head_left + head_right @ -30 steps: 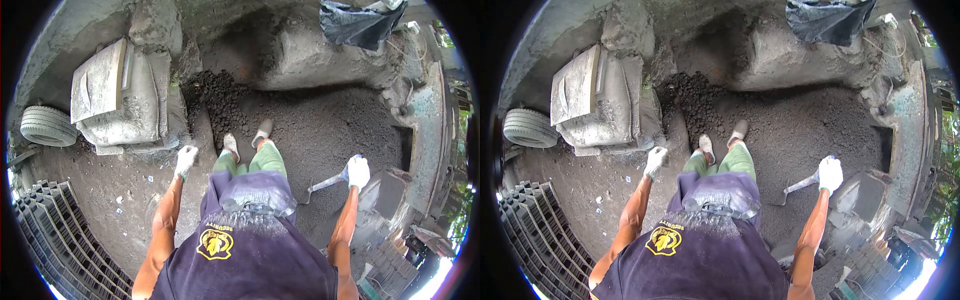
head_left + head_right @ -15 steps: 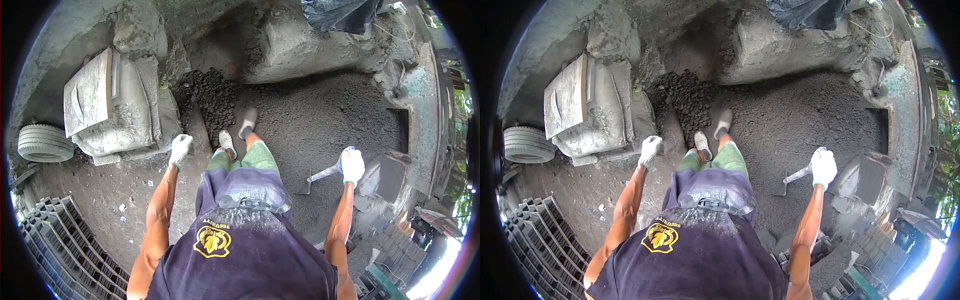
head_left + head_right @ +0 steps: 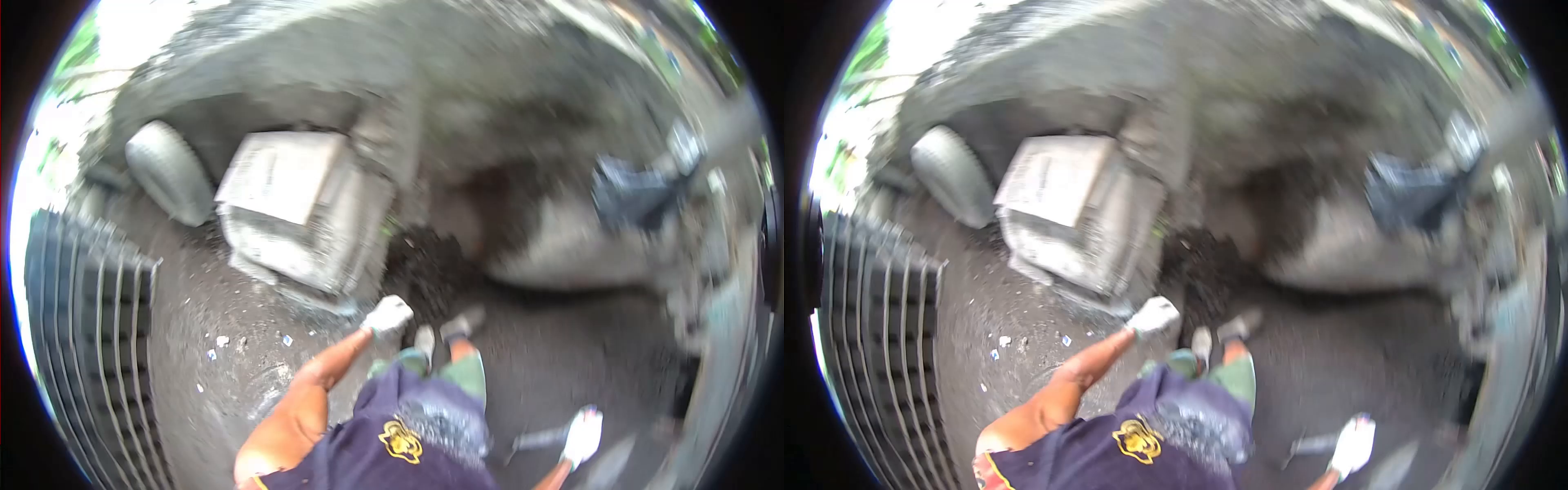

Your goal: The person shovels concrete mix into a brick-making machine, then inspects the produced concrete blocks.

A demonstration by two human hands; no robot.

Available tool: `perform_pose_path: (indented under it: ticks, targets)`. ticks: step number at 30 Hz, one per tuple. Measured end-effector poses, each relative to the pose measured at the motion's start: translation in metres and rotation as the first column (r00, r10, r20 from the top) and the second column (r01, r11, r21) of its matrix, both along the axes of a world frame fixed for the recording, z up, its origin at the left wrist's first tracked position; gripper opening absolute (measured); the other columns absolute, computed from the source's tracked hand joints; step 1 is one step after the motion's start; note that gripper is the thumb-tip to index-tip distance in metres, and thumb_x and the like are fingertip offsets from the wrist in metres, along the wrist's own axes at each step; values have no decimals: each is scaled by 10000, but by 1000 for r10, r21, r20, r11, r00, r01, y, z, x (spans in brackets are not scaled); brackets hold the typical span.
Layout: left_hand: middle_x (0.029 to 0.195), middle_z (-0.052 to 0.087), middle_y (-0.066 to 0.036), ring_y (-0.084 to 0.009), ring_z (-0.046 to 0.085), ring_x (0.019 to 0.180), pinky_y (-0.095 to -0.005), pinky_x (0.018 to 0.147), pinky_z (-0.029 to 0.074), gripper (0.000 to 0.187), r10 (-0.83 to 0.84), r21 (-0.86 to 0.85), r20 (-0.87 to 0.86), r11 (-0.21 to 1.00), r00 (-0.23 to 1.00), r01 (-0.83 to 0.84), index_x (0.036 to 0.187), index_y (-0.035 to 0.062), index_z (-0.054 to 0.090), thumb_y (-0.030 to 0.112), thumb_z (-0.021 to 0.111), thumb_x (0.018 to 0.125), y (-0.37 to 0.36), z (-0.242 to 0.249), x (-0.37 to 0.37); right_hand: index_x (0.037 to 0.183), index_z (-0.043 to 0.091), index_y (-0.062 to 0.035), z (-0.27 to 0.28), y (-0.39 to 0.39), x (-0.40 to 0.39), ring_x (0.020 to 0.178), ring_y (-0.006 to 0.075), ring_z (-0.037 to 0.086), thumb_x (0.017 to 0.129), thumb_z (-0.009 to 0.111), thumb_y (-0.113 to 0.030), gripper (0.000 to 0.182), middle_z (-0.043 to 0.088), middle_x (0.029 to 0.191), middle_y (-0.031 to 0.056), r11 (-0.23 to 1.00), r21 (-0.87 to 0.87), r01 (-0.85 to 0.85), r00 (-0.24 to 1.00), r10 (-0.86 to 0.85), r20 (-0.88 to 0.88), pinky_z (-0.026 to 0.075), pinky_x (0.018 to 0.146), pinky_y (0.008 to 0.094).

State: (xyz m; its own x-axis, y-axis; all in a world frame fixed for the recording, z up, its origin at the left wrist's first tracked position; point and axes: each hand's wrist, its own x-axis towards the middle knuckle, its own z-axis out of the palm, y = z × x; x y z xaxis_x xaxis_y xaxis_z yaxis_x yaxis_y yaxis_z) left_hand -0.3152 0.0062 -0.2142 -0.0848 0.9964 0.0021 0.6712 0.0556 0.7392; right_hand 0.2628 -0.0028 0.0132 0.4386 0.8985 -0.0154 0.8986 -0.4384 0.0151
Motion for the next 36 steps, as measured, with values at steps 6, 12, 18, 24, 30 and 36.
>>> perform_pose_path:
  ticks: [6,12,18,24,30,36]
  targets:
    - [748,689,-118,-225,678,624,-394,579,545,286,490,-617,324,758,810,-212,966,-17,671,252,608,892,-21,29,12,821,652,-73,26,12,-26,722,411,677,925,517,-474,436,703,818,185,998,-22,-62,989,64,136,533,648,545]
    - [812,723,-138,-259,717,681,-401,624,591,294,501,-736,252,654,828,-172,1011,4,711,229,596,861,-61,40,33,885,626,-129,0,8,10,700,380,679,942,541,-501,386,690,785,143,993,-31,-118,975,121,188,539,620,515]
    - [702,673,-96,-183,642,563,-347,497,519,249,434,-736,314,673,845,-72,1018,-22,701,198,616,942,-69,64,75,913,624,-96,23,-23,8,803,365,672,858,684,-320,239,658,805,141,992,-48,-116,992,118,43,525,718,484]
    - [703,666,-134,-248,650,519,-386,470,553,189,318,-756,418,642,851,131,989,-11,689,144,633,896,-47,20,97,889,627,-68,69,-114,72,823,381,698,833,684,-356,299,693,836,179,995,-33,94,995,-94,20,548,758,508]
    - [741,659,-143,-295,675,542,-447,467,590,183,129,-795,371,557,920,242,1023,21,664,151,649,895,22,23,145,970,617,-104,172,-226,123,772,363,673,794,737,-346,323,660,802,133,949,230,216,893,-287,347,535,711,492]
    - [721,651,-139,-273,654,526,-406,483,577,165,-98,-717,436,563,894,411,941,3,658,156,653,880,111,56,228,1105,628,-133,217,-267,93,905,313,660,795,788,-361,416,664,971,91,883,323,341,821,-448,355,520,792,457]
